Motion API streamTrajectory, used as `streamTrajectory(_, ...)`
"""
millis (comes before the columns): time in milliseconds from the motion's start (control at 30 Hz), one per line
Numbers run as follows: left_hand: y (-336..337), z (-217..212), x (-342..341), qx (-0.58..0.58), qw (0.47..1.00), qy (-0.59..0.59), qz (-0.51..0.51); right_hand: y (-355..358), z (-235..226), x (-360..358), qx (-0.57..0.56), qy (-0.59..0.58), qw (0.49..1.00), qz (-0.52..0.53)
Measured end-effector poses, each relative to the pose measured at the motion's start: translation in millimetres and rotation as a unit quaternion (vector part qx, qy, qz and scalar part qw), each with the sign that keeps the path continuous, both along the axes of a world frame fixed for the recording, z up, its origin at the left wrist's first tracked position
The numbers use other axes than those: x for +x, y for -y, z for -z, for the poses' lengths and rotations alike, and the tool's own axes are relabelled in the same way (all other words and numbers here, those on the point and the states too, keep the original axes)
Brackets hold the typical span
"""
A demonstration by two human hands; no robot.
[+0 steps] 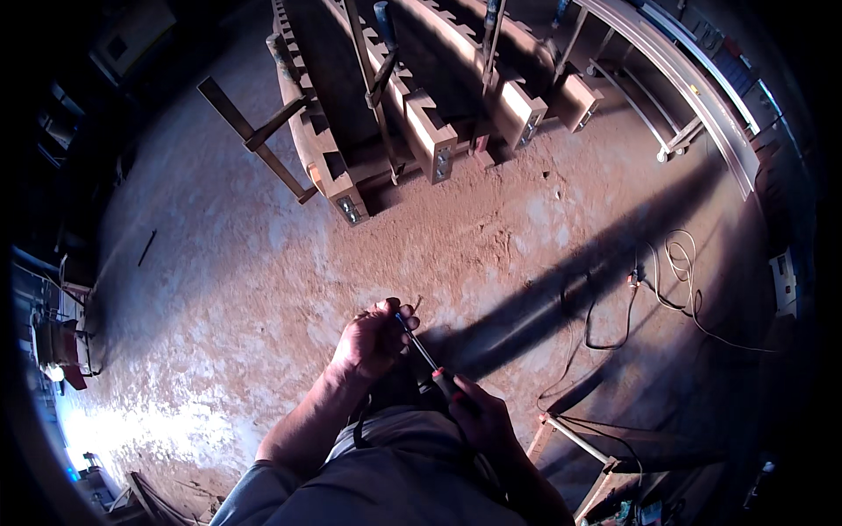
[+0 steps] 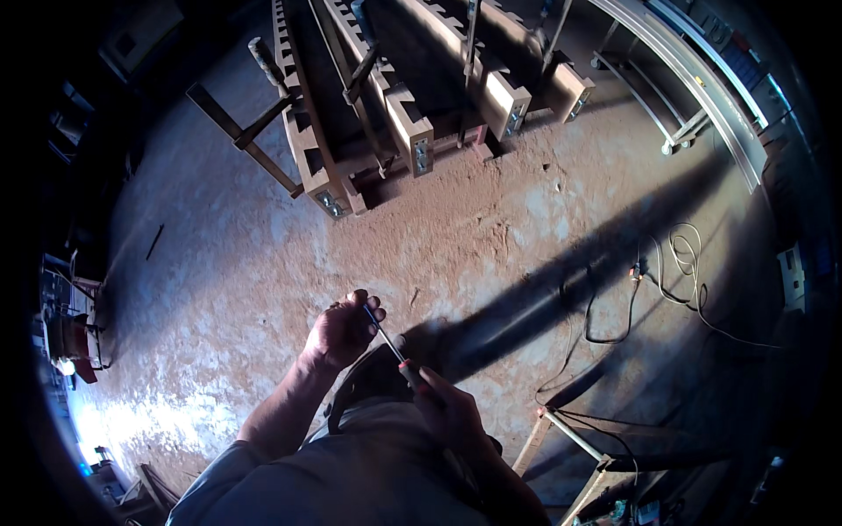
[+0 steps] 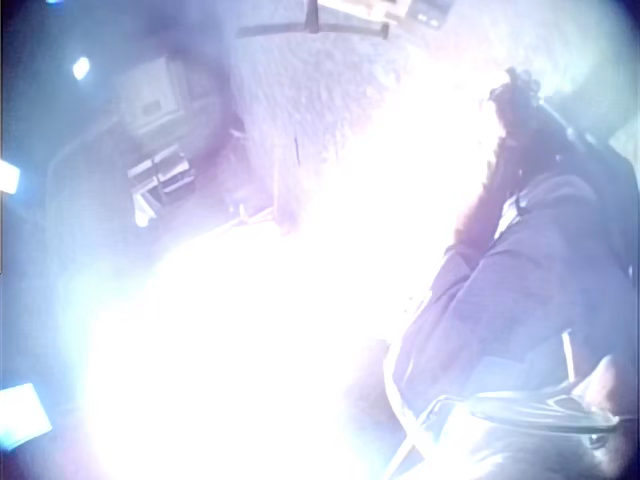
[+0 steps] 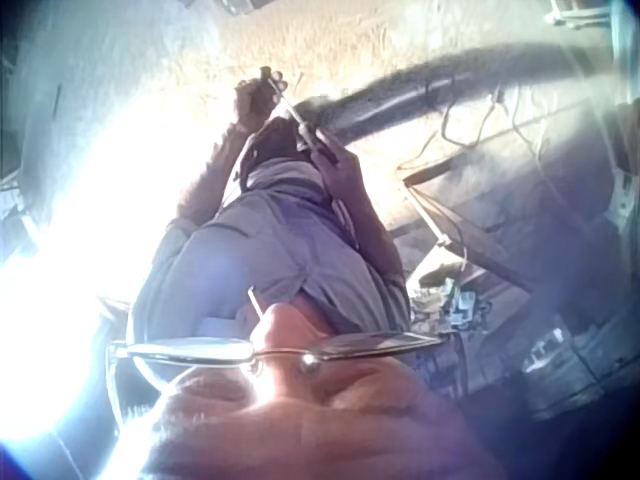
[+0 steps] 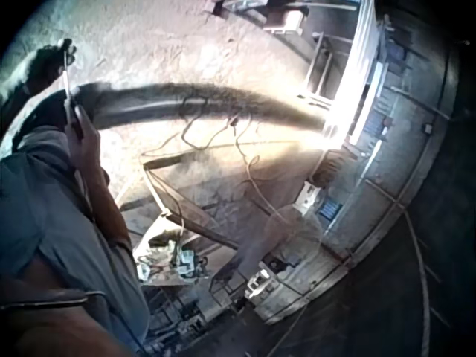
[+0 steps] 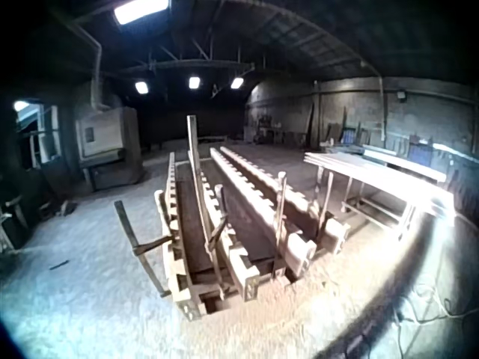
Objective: The person uses a screwdriver to tighten screws on a wooden structure, then retrieves more screws from a plastic bag on a workbench.
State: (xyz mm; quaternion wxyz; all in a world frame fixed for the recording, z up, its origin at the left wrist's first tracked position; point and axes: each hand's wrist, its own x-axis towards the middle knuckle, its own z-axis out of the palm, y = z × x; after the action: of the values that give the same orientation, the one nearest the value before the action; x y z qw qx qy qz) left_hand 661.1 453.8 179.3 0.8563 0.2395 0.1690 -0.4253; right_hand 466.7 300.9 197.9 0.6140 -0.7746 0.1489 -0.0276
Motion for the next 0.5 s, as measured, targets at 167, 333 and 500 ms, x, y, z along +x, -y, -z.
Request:
streamTrajectory(167,1,15,8,-0.019,1.0,-0.017,0.006,7,4,7,0.051,-0.03,0.998,0.012)
streamTrajectory(333,3,19,34,0.036,0.997,0.047,0.041,13,6,33,0.058,-0.044,0.997,-0.015)
streamTrajectory(500,6,16,64,0.072,0.994,0.058,0.06,6,18,61,0.175,-0.07,0.982,0.012)
